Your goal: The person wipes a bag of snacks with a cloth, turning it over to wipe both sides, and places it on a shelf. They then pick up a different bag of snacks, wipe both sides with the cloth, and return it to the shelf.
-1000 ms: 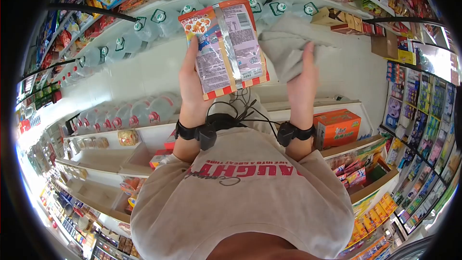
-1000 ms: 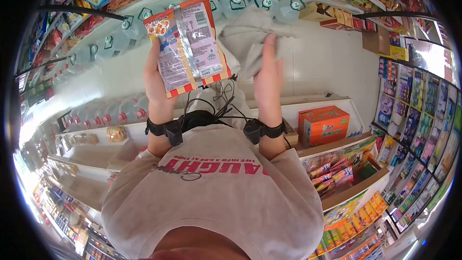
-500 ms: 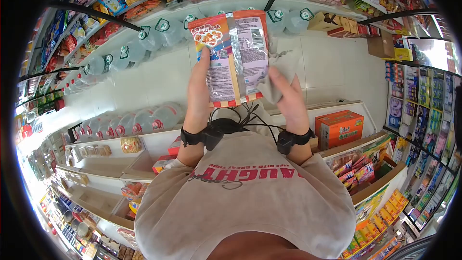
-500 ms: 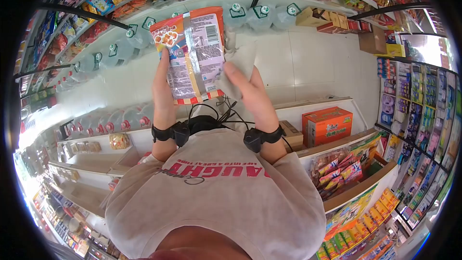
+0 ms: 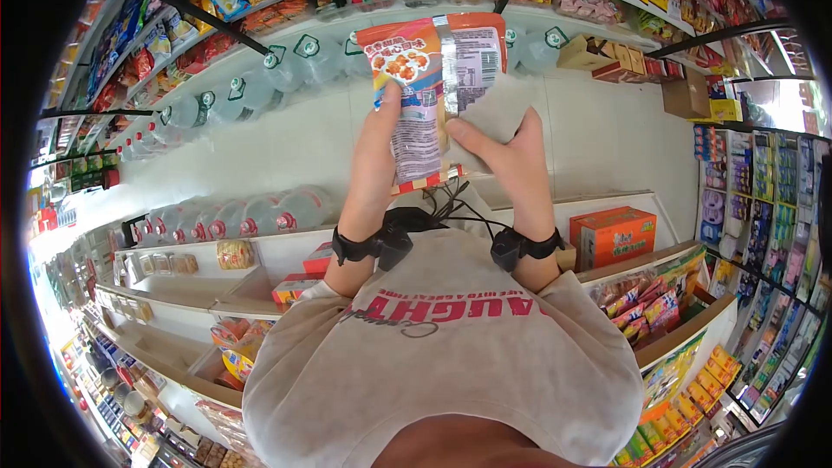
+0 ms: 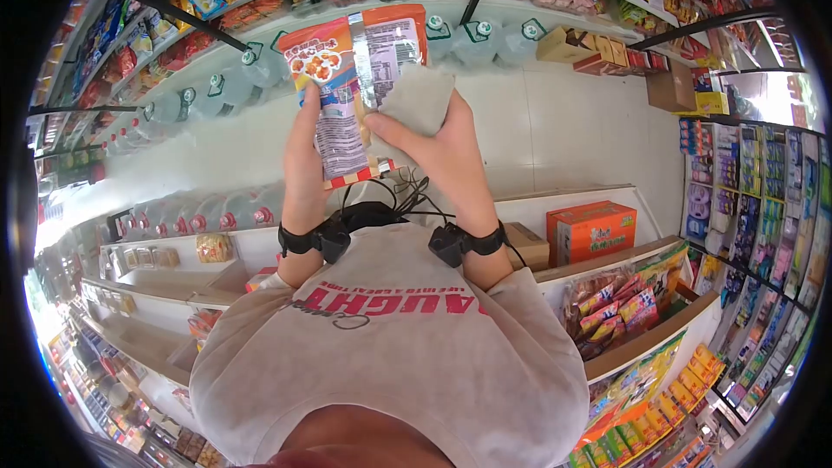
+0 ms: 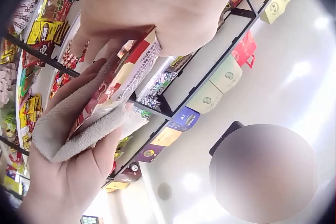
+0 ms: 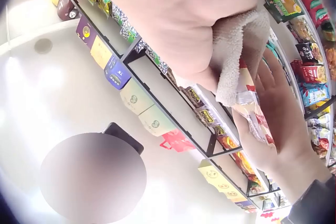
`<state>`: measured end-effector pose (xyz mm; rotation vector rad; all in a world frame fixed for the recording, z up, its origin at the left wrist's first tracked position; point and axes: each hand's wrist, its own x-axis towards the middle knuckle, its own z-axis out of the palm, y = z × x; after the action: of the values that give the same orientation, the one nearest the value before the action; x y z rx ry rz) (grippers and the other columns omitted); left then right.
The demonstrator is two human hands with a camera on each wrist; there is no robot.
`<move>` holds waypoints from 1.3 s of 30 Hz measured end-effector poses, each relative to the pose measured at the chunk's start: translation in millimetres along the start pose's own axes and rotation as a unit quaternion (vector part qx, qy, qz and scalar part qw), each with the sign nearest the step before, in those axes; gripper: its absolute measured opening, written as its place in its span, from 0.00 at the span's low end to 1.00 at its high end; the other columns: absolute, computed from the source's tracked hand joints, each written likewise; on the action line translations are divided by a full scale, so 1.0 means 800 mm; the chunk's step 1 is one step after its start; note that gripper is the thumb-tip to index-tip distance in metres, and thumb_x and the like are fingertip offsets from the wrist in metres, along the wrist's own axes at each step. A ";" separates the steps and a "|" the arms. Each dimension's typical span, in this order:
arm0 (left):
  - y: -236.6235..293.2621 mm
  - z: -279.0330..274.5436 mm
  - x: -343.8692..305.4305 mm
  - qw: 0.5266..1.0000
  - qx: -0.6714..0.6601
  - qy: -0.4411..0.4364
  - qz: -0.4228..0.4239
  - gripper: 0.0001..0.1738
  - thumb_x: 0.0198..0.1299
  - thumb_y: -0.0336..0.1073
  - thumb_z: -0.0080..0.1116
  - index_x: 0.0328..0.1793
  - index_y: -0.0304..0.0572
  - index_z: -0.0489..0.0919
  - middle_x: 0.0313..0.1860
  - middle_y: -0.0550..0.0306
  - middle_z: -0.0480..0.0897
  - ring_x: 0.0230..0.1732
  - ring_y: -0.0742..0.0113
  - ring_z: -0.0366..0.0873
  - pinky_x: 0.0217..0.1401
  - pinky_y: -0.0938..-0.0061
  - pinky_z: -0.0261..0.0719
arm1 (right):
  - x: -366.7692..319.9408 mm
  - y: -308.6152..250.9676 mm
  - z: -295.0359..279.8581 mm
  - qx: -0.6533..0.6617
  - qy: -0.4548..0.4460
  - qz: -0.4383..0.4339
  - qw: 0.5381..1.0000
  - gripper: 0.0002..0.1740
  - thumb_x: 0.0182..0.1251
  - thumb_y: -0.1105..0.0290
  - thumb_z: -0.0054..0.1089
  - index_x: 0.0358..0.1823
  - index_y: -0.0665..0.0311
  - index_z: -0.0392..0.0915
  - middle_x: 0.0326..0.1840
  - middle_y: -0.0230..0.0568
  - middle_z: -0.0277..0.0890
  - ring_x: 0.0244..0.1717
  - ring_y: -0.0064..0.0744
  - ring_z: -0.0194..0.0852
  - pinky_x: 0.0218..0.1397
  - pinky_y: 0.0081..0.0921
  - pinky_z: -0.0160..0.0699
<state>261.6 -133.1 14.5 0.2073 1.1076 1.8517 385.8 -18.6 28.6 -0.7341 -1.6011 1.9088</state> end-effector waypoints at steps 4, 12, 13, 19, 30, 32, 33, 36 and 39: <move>0.010 0.009 -0.021 1.000 0.006 -0.026 0.010 0.29 0.75 0.56 0.45 0.62 0.35 0.76 0.50 0.55 0.84 0.45 0.73 0.84 0.48 0.77 0.83 | -0.008 -0.006 0.002 -0.012 0.002 -0.032 0.999 0.21 0.61 0.69 0.74 0.51 0.70 0.78 0.45 0.37 0.83 0.45 0.24 0.81 0.49 0.24 0.80; 0.033 0.042 -0.047 0.993 0.008 -0.091 0.074 0.29 0.76 0.54 0.45 0.64 0.32 0.74 0.53 0.54 0.84 0.48 0.72 0.85 0.52 0.75 0.84 | -0.034 -0.041 0.001 0.014 0.102 -0.095 0.990 0.25 0.71 0.51 0.63 0.51 0.69 0.80 0.44 0.35 0.83 0.43 0.21 0.78 0.47 0.21 0.75; 0.043 0.051 -0.049 0.991 0.019 -0.098 0.088 0.29 0.76 0.53 0.46 0.63 0.31 0.75 0.52 0.53 0.84 0.47 0.72 0.85 0.50 0.76 0.83 | -0.036 -0.050 0.000 0.028 0.102 -0.103 0.989 0.26 0.71 0.50 0.62 0.51 0.69 0.80 0.44 0.35 0.82 0.43 0.21 0.78 0.48 0.20 0.75; 0.042 0.075 -0.061 0.983 -0.038 -0.033 0.175 0.23 0.72 0.48 0.55 0.60 0.35 0.77 0.51 0.54 0.84 0.46 0.72 0.85 0.46 0.77 0.82 | -0.053 -0.066 0.008 0.084 0.113 -0.101 0.985 0.27 0.71 0.48 0.62 0.53 0.68 0.80 0.45 0.35 0.82 0.45 0.22 0.78 0.50 0.21 0.75; 0.021 0.043 -0.088 0.973 -0.149 -0.121 0.130 0.24 0.75 0.48 0.49 0.65 0.37 0.76 0.54 0.52 0.85 0.48 0.68 0.86 0.48 0.74 0.85 | -0.074 -0.024 0.026 0.144 0.091 -0.096 0.981 0.28 0.69 0.53 0.65 0.59 0.68 0.75 0.53 0.37 0.79 0.51 0.24 0.77 0.54 0.23 0.75; 0.020 0.040 -0.090 0.969 -0.162 -0.131 0.134 0.24 0.76 0.48 0.48 0.65 0.38 0.75 0.54 0.53 0.85 0.49 0.68 0.86 0.49 0.73 0.85 | -0.074 -0.022 0.030 0.152 0.089 -0.097 0.979 0.28 0.69 0.53 0.65 0.60 0.67 0.75 0.53 0.37 0.79 0.51 0.24 0.77 0.54 0.23 0.75; 0.021 0.038 -0.091 0.969 -0.160 -0.129 0.135 0.24 0.76 0.48 0.48 0.65 0.38 0.75 0.54 0.53 0.85 0.49 0.68 0.86 0.49 0.73 0.85 | -0.072 -0.019 0.030 0.158 0.087 -0.094 0.979 0.27 0.69 0.54 0.65 0.60 0.67 0.75 0.53 0.37 0.79 0.51 0.24 0.77 0.54 0.23 0.75; 0.022 0.035 -0.091 0.969 -0.157 -0.131 0.137 0.24 0.76 0.48 0.48 0.66 0.38 0.74 0.55 0.54 0.85 0.49 0.68 0.86 0.50 0.73 0.85 | -0.072 -0.020 0.035 0.164 0.081 -0.098 0.978 0.27 0.70 0.54 0.65 0.60 0.67 0.75 0.53 0.37 0.79 0.51 0.23 0.77 0.54 0.23 0.75; 0.020 0.033 -0.089 0.967 -0.167 -0.138 0.132 0.24 0.76 0.48 0.48 0.66 0.38 0.74 0.55 0.54 0.85 0.50 0.68 0.86 0.51 0.73 0.85 | -0.073 -0.019 0.037 0.168 0.088 -0.104 0.976 0.26 0.70 0.55 0.64 0.59 0.68 0.76 0.52 0.36 0.80 0.51 0.23 0.77 0.53 0.22 0.76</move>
<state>304.8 -175.5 63.2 0.4186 0.5860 2.1353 406.9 -77.9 51.5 -0.5514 -1.1597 1.8389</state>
